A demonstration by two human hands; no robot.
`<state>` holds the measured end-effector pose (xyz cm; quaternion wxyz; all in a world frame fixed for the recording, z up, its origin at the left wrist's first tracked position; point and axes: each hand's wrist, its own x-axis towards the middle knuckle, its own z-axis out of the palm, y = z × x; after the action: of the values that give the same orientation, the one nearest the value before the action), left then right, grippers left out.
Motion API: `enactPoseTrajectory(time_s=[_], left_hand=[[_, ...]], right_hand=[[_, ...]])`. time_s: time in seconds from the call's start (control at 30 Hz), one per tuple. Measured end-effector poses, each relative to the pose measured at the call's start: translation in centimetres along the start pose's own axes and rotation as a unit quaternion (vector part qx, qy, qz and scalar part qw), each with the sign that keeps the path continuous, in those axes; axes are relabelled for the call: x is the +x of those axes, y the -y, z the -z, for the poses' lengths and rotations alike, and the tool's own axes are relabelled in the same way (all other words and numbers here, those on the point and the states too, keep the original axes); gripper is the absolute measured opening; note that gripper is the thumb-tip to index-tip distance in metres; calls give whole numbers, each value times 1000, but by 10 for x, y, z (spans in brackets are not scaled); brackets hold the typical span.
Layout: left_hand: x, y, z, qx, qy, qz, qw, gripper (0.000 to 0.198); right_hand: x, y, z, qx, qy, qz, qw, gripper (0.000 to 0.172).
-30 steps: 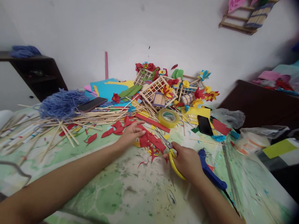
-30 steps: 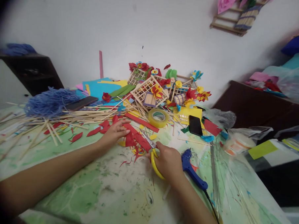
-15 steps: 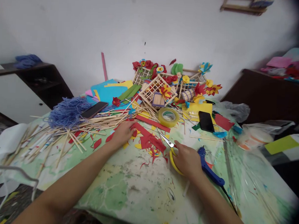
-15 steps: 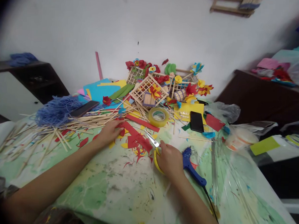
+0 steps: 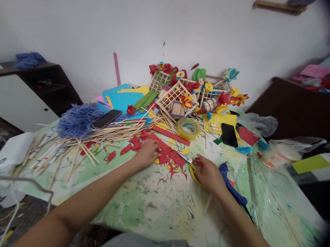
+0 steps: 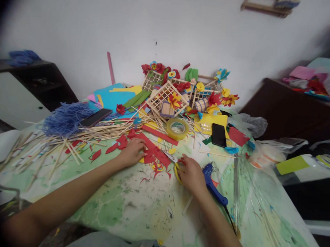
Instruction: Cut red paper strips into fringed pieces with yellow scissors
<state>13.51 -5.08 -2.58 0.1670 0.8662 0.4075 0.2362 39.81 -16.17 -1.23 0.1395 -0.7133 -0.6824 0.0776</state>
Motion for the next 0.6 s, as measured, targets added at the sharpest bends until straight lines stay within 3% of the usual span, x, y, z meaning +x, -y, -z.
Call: enactPoseTrajectory(time_s=[0.27, 0.33, 0.4, 0.53, 0.6], left_hand=[[2, -9, 6, -82, -59, -12, 995, 8], [1, -14, 7, -159, -91, -11, 983, 11], [-1, -19, 7, -220, -101, 8, 970, 14], [-12, -29, 4, -217, -121, -45, 967, 14], [-17, -32, 3, -192, -95, -100, 972, 14]], right_hand=[[-7, 26, 21, -21, -58, 0, 998, 52], [-6, 38, 24, 98, -49, 15, 994, 50], [-3, 52, 21, 281, -30, -14, 959, 49], [3, 81, -1, 381, -31, -10, 924, 47], [3, 89, -14, 432, -33, 2, 901, 44]])
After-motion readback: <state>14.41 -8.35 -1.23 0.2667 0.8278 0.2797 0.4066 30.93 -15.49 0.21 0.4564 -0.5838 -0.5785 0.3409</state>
